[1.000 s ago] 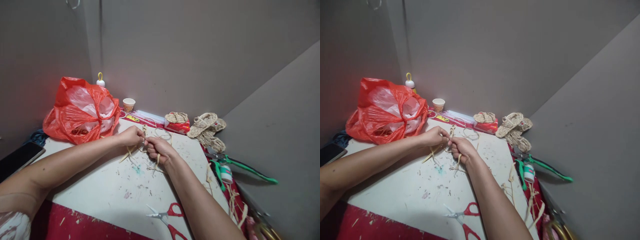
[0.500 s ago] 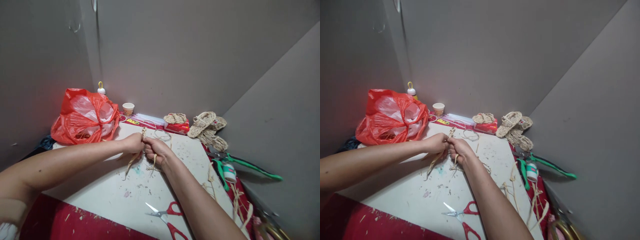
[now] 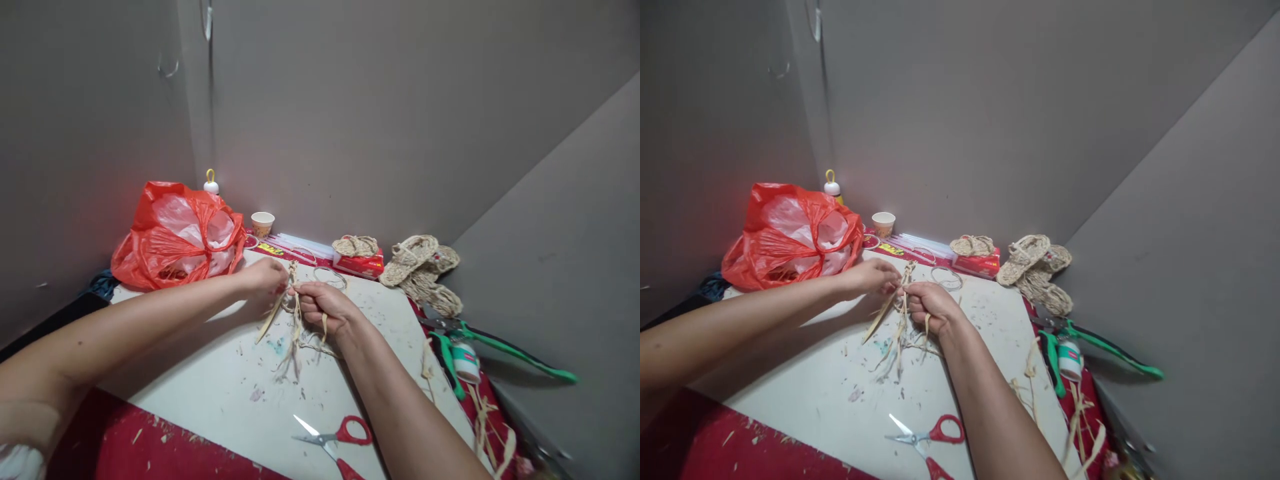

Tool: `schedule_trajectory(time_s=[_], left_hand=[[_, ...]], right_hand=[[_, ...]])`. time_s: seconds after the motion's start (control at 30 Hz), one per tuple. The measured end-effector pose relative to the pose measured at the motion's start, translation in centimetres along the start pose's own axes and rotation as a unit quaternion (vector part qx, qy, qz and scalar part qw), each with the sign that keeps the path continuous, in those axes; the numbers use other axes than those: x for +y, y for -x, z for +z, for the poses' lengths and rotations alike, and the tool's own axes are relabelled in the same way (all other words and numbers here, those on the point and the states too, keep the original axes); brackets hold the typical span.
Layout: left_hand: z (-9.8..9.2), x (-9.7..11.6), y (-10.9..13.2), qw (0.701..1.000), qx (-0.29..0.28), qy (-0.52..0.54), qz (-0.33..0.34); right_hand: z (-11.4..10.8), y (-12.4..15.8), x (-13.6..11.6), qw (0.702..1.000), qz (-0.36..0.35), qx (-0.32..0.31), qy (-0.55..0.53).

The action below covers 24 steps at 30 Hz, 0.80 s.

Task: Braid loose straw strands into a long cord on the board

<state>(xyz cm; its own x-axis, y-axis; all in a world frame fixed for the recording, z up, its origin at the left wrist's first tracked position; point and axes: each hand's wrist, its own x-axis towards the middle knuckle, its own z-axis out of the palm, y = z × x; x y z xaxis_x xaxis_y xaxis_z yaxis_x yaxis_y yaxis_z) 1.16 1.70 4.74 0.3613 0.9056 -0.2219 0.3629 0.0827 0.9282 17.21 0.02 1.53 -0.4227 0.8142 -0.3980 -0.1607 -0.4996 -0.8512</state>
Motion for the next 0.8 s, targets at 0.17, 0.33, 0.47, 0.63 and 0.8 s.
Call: schedule_trajectory(time_s=[0.17,0.33,0.47,0.63,0.8], left_hand=[[2.1,-0.7,-0.9,0.995,-0.093,0.037,-0.029],[1.7,-1.8,-1.0,0.993,-0.113,0.041,-0.002],[1.1,-2.4,-1.1,0.990,-0.139,0.030,0.024],[1.0,-2.7,-1.2,0.981,-0.172,0.082,-0.022],[1.1,-2.9,-1.5,0.966,-0.210,0.133,-0.068]], right_hand=[[-0.9,0.0,-0.1,0.999,-0.003,-0.029,0.031],[-1.4,0.3,-0.3,0.997,0.001,-0.036,0.073],[-1.2,0.8,-0.4,0.992,0.004,-0.026,0.126],[-0.5,1.4,-0.5,0.974,-0.014,0.023,0.226],[-0.3,1.2,-0.3,0.888,-0.077,0.085,0.446]])
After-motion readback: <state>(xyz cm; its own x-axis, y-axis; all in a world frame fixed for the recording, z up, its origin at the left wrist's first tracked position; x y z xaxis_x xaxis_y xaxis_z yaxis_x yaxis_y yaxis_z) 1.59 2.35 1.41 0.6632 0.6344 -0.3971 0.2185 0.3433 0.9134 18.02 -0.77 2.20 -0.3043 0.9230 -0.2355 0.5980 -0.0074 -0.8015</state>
